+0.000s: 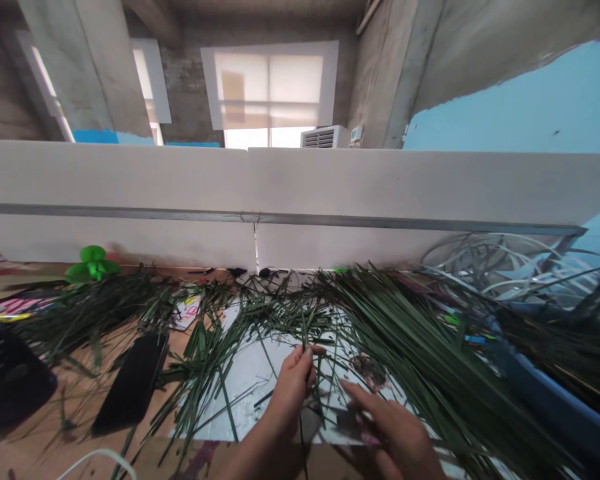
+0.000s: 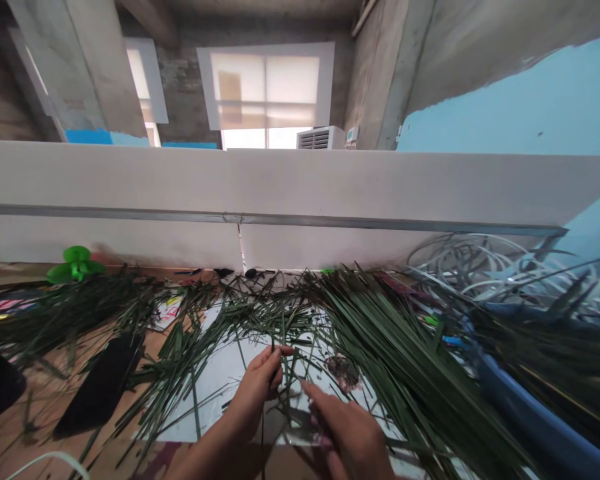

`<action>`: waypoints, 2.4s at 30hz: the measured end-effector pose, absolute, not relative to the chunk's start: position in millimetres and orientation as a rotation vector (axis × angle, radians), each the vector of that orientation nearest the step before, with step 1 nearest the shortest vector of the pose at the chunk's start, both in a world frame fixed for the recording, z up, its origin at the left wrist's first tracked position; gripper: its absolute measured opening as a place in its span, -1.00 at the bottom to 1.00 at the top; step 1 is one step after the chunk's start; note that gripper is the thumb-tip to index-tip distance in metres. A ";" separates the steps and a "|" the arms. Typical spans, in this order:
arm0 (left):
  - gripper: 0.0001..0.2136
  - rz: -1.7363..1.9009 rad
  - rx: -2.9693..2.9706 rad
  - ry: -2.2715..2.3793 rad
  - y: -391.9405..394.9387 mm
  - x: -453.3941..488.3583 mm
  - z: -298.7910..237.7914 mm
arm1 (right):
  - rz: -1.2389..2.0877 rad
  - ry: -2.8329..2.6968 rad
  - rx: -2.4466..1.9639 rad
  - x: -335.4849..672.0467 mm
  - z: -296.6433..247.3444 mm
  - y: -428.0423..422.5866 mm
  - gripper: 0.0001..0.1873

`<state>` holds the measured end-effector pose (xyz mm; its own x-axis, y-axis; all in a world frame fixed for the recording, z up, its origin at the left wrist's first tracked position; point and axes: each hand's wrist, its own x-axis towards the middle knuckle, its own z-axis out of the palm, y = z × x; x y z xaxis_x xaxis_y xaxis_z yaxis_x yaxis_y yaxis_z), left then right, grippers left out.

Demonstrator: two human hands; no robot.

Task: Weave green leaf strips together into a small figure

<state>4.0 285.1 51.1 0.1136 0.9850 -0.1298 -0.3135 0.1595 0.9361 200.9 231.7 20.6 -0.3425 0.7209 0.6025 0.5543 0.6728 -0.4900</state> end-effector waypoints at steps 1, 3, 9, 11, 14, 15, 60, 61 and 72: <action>-0.36 1.151 0.933 0.971 284.2 4.4 51.2 | 0.331 -1.897 -1.080 205.2 22.4 233.9 -0.51; -0.38 1.097 0.991 0.965 281.9 5.8 51.9 | 0.514 -1.606 -1.208 211.8 26.8 240.0 -0.60; -0.52 0.988 1.106 0.921 273.8 13.0 54.8 | 1.052 -1.163 -1.178 211.5 27.0 255.9 -0.52; -0.56 0.981 1.127 0.919 272.1 15.7 54.1 | 1.211 -1.096 -1.166 208.3 28.2 254.5 -0.50; -0.57 0.961 1.158 0.913 271.5 18.7 50.7 | 1.303 -1.000 -1.135 203.7 36.9 249.4 -0.49; -0.58 0.957 1.163 0.910 271.7 19.4 49.4 | 1.307 -0.983 -1.135 202.3 40.4 248.0 -0.49; -0.79 0.828 1.051 0.817 245.5 48.5 42.3 | 1.262 -0.858 -1.105 191.2 37.1 247.8 -0.46; -0.77 0.825 1.027 0.808 245.9 48.7 42.5 | 1.263 -0.865 -1.096 191.1 38.1 247.1 -0.46; -0.70 1.108 1.173 1.044 267.2 31.9 43.2 | 1.272 -0.981 -1.139 208.2 49.4 249.1 -0.52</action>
<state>31.9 267.2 43.2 0.1571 0.9869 -0.0369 -0.0959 0.0525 0.9940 208.2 249.1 49.4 0.0766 0.9953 -0.0597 -0.1957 -0.0437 -0.9797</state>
